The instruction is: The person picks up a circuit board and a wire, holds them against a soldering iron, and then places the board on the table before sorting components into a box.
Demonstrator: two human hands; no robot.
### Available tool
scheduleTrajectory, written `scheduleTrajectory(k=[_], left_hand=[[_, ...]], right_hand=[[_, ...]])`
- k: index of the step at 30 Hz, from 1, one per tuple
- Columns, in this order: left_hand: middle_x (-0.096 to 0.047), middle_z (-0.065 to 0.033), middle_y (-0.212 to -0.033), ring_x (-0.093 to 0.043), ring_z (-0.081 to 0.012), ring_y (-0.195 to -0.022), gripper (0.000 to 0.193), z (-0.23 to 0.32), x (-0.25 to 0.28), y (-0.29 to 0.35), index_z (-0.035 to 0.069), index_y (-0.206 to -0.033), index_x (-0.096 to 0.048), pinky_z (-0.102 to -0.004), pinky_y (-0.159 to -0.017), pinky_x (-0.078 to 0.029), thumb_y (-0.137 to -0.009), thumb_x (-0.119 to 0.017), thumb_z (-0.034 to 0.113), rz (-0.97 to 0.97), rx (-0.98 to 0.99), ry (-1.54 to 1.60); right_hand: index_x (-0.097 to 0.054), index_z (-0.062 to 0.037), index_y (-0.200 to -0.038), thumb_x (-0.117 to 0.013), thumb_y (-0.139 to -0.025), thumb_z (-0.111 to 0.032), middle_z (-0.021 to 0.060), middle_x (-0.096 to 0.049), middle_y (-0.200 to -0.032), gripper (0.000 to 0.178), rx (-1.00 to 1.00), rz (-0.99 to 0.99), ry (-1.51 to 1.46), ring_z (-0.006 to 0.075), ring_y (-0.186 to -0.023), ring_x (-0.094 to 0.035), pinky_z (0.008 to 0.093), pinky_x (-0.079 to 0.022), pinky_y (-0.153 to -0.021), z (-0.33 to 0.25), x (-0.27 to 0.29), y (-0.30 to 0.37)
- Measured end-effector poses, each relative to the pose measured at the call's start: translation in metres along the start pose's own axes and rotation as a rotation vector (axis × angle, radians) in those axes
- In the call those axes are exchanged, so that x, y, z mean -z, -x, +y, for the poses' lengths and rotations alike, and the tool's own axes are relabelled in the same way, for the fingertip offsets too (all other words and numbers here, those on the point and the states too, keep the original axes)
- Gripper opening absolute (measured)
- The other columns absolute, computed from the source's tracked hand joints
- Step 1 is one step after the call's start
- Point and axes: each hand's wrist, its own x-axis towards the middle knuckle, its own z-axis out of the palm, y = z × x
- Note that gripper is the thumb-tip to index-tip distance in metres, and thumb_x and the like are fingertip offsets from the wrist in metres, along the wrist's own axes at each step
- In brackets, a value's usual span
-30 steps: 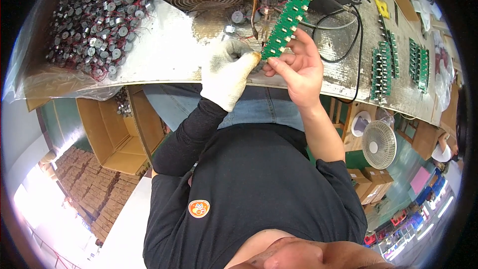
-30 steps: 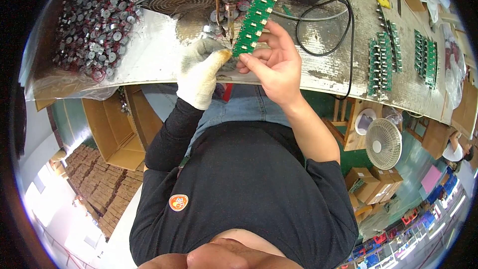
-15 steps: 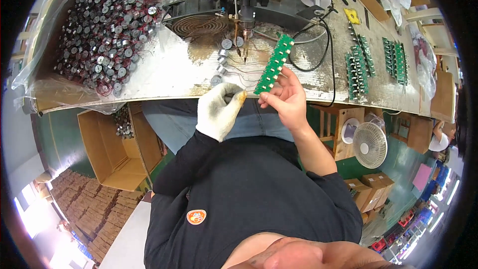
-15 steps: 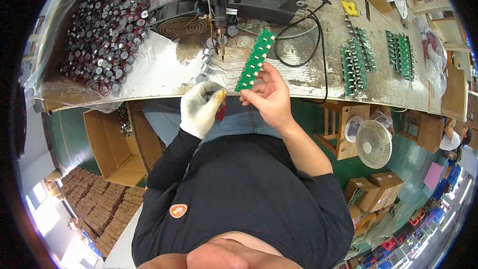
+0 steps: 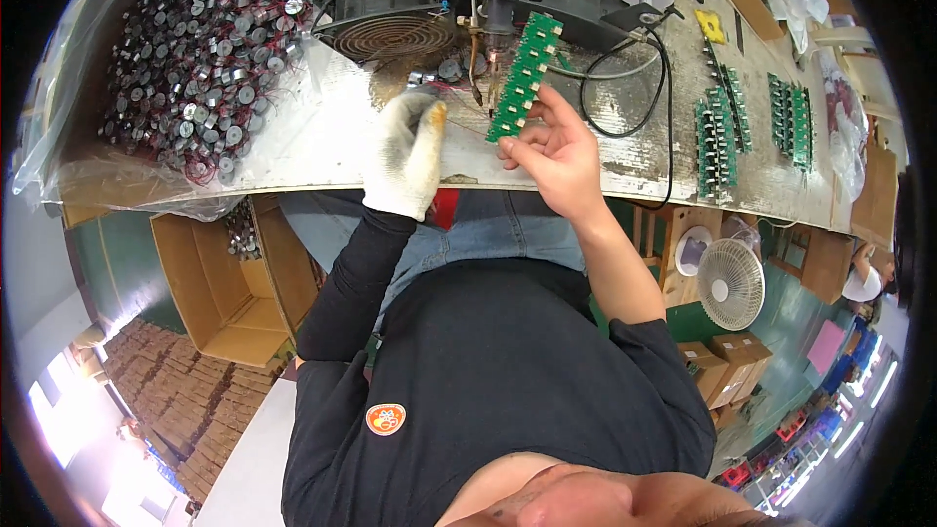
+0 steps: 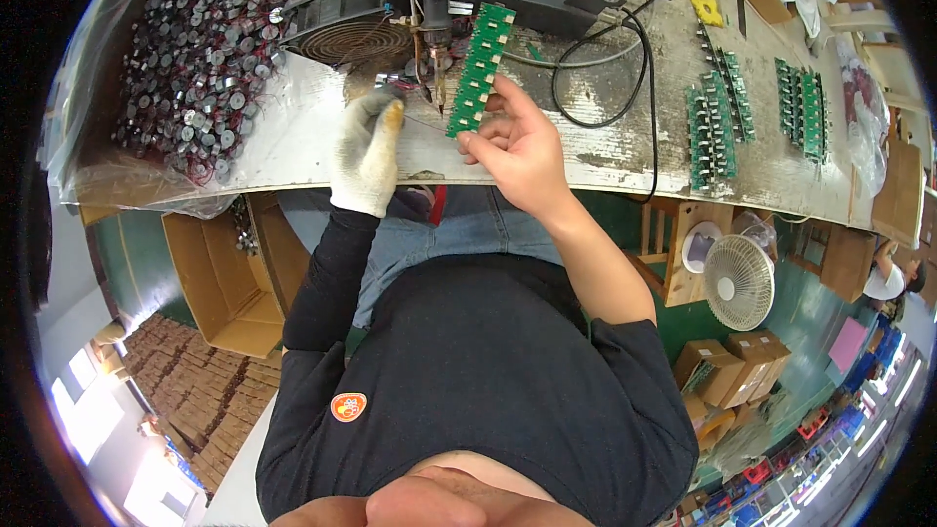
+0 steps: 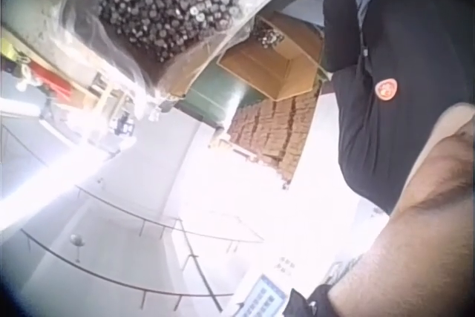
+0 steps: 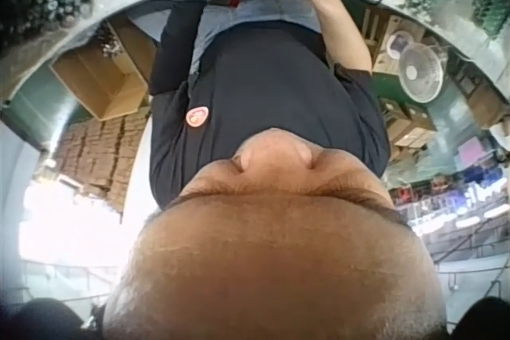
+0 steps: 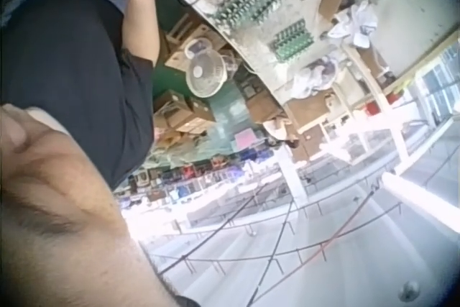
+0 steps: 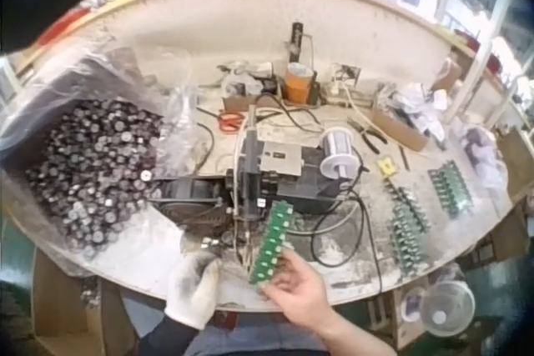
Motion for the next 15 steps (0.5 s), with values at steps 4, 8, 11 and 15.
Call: scheduleTrajectory(k=[4,8,11,15], left_hand=[[-0.063,-0.0093,-0.09,-0.063,-0.0143,-0.076,0.018,0.017,0.006,0.006,-0.004,-0.102,-0.058,-0.0264,-0.07,-0.05,-0.091,-0.061,0.011,-0.078,0.309,0.196],[-0.063,-0.0067,-0.086,-0.063,-0.0129,-0.074,0.016,0.03,0.004,0.009,-0.003,-0.098,-0.059,-0.0255,-0.067,-0.052,-0.09,-0.062,0.011,-0.221,0.522,0.366],[-0.063,-0.0047,-0.081,-0.06,-0.0094,-0.07,0.016,0.027,-0.002,0.008,-0.002,-0.094,-0.062,-0.0238,-0.063,-0.049,-0.089,-0.063,0.013,-0.183,0.462,0.268],[-0.064,-0.0035,-0.077,-0.056,-0.0081,-0.068,0.017,0.024,-0.006,0.009,-0.002,-0.091,-0.065,-0.0233,-0.06,-0.045,-0.086,-0.064,0.014,-0.164,0.38,0.135]], right_hand=[[-0.031,0.0069,-0.137,-0.064,-0.08,0.01,0.0143,-0.047,-0.111,0.066,0.02,-0.013,-0.038,0.0181,-0.077,-0.063,0.0281,-0.056,-0.062,0.002,-0.003,-0.003],[-0.031,0.0069,-0.137,-0.063,-0.079,0.013,0.015,-0.047,-0.113,0.066,0.03,-0.035,-0.085,0.0196,-0.078,-0.063,0.0284,-0.056,-0.062,0.001,0.0,-0.005],[-0.032,0.0053,-0.138,-0.062,-0.079,0.014,0.015,-0.048,-0.113,0.066,0.059,-0.039,-0.099,0.0199,-0.077,-0.063,0.0284,-0.056,-0.062,0.001,0.0,-0.006],[-0.031,0.004,-0.138,-0.061,-0.079,0.015,0.0147,-0.049,-0.113,0.067,0.073,-0.058,-0.123,0.0199,-0.077,-0.064,0.0286,-0.056,-0.061,0.005,-0.001,-0.006]])
